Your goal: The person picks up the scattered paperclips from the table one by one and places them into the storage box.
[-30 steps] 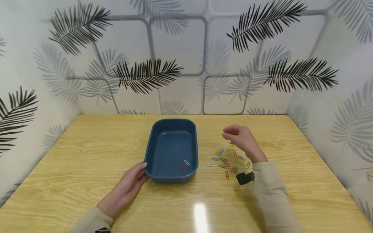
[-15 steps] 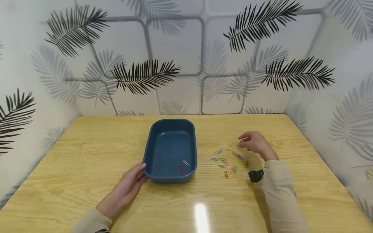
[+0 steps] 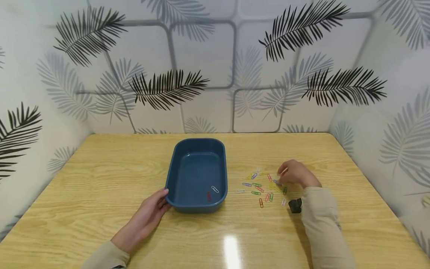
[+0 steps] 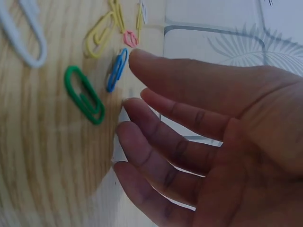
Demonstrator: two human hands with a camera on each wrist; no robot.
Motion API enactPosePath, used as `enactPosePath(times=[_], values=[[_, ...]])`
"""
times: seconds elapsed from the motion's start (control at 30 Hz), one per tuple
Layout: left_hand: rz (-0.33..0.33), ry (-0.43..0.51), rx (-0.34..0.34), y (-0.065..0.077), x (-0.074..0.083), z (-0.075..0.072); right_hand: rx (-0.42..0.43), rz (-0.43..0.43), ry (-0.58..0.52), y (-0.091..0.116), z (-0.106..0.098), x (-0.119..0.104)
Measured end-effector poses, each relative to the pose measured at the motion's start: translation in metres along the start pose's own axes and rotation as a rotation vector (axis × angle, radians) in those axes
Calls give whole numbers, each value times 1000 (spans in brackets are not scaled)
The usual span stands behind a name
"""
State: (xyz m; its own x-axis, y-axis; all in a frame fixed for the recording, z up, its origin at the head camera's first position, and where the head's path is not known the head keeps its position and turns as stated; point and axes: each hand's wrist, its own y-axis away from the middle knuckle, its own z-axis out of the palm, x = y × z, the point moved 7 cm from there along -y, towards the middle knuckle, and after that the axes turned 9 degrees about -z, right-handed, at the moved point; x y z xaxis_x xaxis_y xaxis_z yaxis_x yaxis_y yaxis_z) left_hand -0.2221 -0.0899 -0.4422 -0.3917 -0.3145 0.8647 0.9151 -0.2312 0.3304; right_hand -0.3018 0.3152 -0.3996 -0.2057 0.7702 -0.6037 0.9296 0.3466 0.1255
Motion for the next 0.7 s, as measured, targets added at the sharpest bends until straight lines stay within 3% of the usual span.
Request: enactPosePath(times=[0.43, 0.7], values=[[2, -5, -16, 1, 1, 0, 18, -11, 98, -3, 5, -5], [-11, -13, -21, -1, -1, -2, 12, -107, 139, -5, 6, -9]])
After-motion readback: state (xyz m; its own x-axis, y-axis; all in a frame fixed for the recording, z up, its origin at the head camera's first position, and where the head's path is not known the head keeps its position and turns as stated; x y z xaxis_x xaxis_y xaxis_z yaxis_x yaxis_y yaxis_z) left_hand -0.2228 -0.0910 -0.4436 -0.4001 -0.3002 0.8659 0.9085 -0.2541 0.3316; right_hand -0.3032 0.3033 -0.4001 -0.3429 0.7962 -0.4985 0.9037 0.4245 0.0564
